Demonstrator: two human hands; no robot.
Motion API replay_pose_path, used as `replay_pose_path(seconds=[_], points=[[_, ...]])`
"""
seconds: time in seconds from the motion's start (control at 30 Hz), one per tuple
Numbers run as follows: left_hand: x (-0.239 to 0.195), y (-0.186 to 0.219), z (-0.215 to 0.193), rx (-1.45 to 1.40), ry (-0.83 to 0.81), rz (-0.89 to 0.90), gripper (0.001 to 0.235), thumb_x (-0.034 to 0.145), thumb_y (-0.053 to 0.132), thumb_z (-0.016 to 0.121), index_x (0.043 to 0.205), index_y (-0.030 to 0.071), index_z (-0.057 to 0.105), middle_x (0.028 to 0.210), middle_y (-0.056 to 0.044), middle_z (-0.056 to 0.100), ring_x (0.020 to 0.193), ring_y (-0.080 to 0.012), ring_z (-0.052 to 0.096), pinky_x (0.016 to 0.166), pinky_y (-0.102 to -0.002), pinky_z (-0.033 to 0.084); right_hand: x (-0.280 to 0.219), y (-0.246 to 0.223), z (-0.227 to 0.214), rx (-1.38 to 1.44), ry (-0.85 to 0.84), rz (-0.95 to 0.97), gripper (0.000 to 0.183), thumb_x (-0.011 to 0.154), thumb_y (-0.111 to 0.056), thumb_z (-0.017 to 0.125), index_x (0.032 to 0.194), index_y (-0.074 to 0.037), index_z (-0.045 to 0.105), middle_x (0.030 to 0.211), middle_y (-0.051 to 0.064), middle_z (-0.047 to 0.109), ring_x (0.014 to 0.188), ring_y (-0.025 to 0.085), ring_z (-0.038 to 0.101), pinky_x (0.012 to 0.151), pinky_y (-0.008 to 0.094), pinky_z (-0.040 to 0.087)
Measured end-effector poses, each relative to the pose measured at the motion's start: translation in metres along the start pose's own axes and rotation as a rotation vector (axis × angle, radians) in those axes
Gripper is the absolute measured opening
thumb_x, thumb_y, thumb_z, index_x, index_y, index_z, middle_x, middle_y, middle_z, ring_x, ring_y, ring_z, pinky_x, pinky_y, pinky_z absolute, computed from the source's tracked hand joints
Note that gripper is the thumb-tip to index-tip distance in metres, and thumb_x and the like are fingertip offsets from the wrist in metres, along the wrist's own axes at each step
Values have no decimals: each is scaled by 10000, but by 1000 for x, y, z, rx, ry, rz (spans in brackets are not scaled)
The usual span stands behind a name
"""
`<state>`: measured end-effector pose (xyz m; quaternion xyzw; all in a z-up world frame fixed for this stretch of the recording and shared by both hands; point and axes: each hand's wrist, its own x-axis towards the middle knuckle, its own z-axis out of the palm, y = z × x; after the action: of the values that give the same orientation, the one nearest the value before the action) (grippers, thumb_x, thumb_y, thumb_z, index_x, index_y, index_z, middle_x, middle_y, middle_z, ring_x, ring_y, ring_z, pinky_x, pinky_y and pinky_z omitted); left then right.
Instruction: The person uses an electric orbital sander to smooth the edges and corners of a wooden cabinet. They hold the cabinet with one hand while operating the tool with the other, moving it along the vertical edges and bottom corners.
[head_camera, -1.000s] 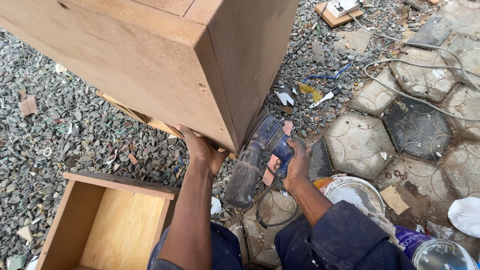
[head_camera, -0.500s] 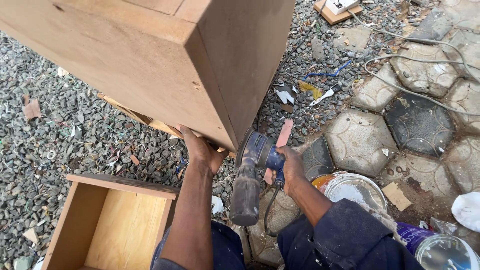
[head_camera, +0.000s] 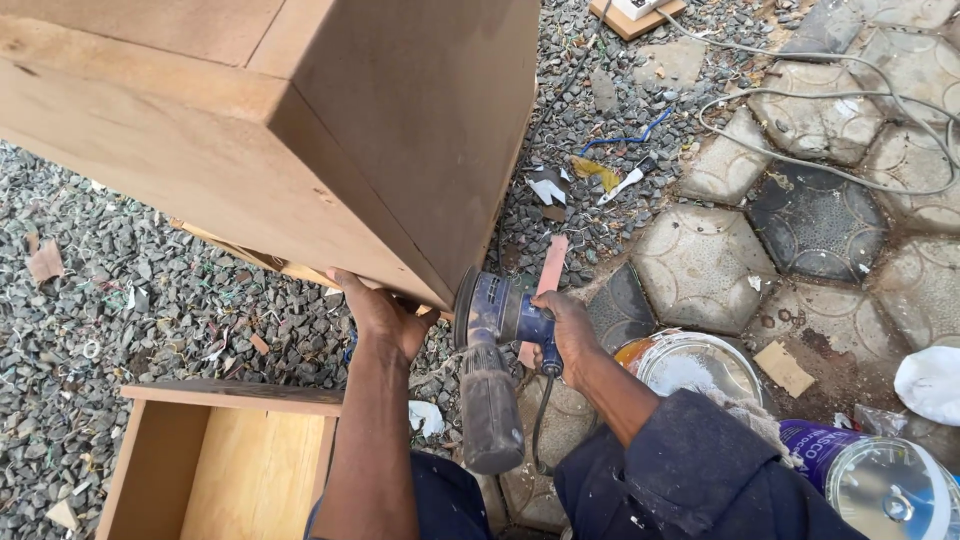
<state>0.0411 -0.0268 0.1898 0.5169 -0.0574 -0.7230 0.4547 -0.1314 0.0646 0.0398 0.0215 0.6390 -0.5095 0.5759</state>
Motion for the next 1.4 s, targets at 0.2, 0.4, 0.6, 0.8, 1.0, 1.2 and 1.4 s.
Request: replay_pose_path(seconds=[0.2,0.4,0.6,0.8,1.0,1.2,1.4], points=[[9,-2,-8,53,-2,5,1150,821,861,135,1602,23,45,1605,-304,120,1544,-432,111,1137,-792,174,8,3,-2,-5,-6,3,460,699,-300,791,1005,-187,468,690,145,569,475,248,553,399,331,471],[8,-2,-10,60,3,0,1136,831,855,130,1607,30,34,1617,-289,118,1547,-424,118,1153,-776,164,17,-7,1,-12,3,10,411,720,-304,773,994,-174,495,662,147,579,461,251,565,397,308,459],[5,2,-5,45,-13,-3,1175,804,873,151,1609,29,10,1619,-289,93,1549,-432,90,1146,-793,120,32,-15,-4,-9,-5,-23,414,704,-321,780,987,-185,511,669,131,584,472,238,579,392,311,480],[12,0,-8,29,-20,-11,1162,812,866,146,1615,43,-20,1639,-267,55,1555,-418,79,1147,-795,107,36,-22,-5,-35,5,-48,390,692,-312,774,961,-200,515,681,122,589,487,242,591,395,318,487],[12,2,-15,43,-27,-12,1148,821,867,148,1612,54,-24,1615,-290,89,1550,-430,106,1166,-763,115,34,-27,0,12,-13,-66,432,726,-323,781,992,-219,457,714,141,582,529,246,591,430,313,497],[17,1,-19,71,-19,3,1151,803,880,179,1618,88,1,1602,-276,111,1533,-448,144,1152,-780,133,28,-27,-1,3,-24,-64,401,739,-331,775,978,-207,478,706,142,590,503,242,592,404,306,486],[22,-3,-19,63,25,34,1026,870,814,172,1594,92,84,1555,-221,185,1472,-447,263,1138,-795,172,29,-15,-12,-48,-30,-44,406,713,-325,787,986,-188,520,717,152,591,485,269,588,386,324,496]])
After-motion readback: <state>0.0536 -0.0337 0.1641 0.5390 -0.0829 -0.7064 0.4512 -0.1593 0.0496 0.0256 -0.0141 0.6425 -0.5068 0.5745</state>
